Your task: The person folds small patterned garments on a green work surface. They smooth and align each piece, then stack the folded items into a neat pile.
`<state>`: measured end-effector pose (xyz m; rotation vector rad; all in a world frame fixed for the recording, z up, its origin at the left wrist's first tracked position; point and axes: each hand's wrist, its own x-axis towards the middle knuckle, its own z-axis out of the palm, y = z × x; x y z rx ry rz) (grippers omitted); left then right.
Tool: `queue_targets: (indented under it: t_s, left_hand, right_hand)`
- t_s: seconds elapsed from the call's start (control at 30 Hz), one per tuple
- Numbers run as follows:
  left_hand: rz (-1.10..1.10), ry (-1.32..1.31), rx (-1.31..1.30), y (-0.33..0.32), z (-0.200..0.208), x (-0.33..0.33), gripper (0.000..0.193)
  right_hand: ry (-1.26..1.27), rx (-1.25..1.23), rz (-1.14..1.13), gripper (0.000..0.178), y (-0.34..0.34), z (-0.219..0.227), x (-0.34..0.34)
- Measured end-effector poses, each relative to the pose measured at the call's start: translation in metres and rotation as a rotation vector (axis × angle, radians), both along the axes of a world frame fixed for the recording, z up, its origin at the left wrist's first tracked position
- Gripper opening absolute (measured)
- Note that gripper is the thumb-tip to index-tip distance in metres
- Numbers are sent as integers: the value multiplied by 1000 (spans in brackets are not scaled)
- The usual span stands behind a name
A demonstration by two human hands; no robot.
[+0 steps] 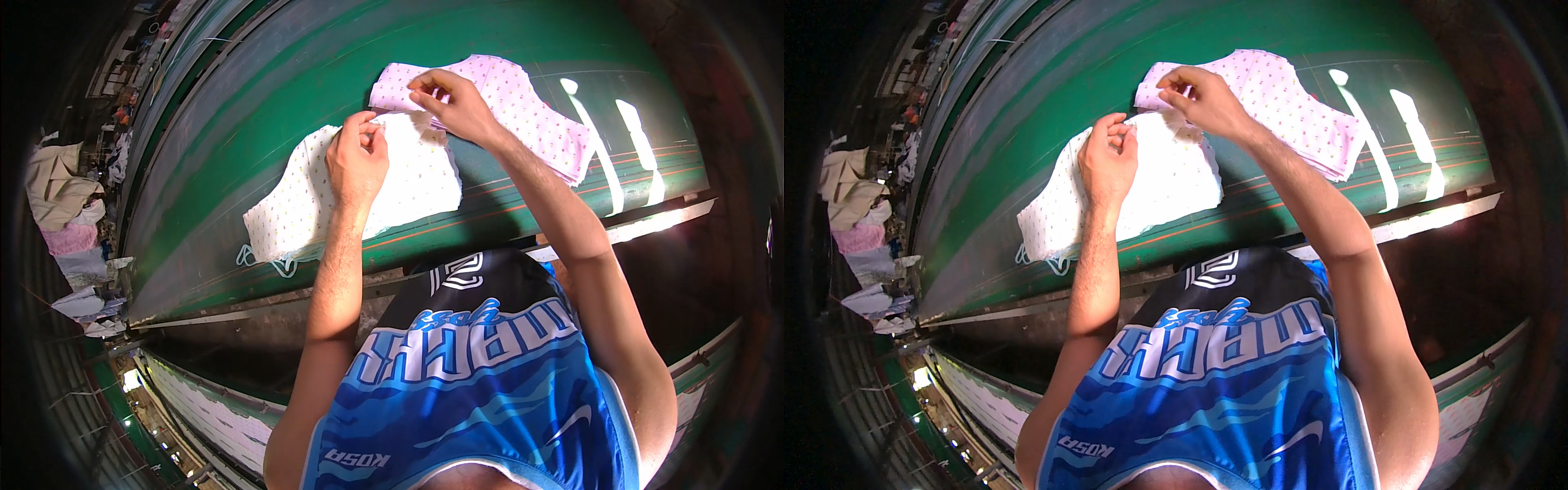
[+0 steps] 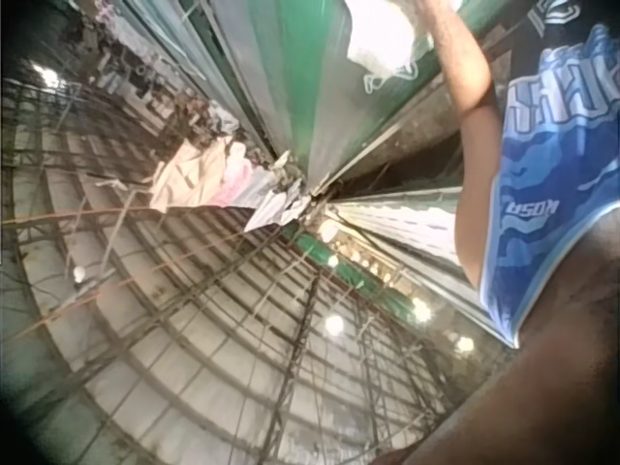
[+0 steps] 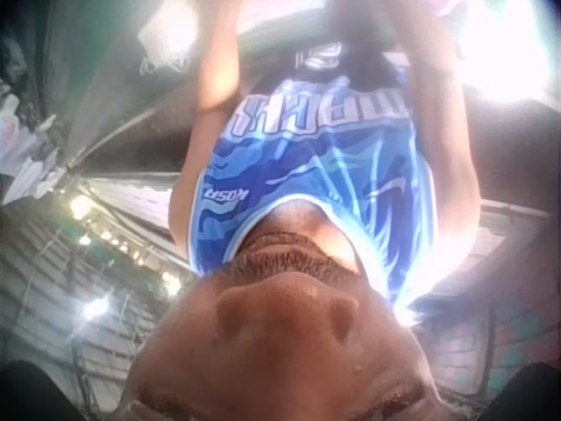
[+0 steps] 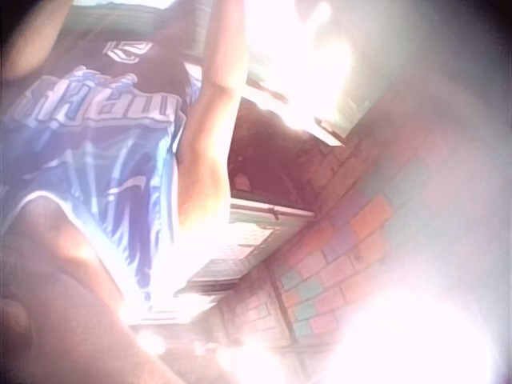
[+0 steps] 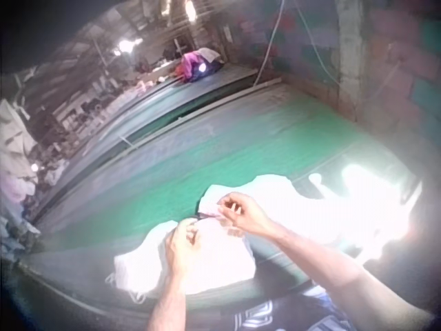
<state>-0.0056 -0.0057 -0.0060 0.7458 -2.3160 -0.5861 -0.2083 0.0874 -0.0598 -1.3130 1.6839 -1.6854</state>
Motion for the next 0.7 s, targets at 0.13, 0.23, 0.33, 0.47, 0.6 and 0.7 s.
queue_targets:
  t_s: [0.13, 0.23, 0.33, 0.47, 0.6, 0.7]
  left_hand:
    - [12, -87, -47, -10, -9, 4, 19]
    - [-37, -122, -223, -8, -11, 4, 11]
    - [-78, -163, -365, -6, -7, 2, 11]
    - [-123, -120, -488, 13, 8, -4, 21]
    - [-456, 0, -204, 49, -9, 11, 30]
    - [-412, -13, -93, 56, -19, 20, 37]
  right_hand:
    - [162, -51, 147, 8, 44, -12, 8]
    - [253, -3, 262, 18, 63, -25, 16]
    - [251, 69, 268, 22, 66, -32, 18]
    - [311, -20, 317, 15, 61, -16, 16]
    - [379, -60, 406, 19, 55, -3, 6]
    - [434, -34, 477, 22, 53, 1, 1]
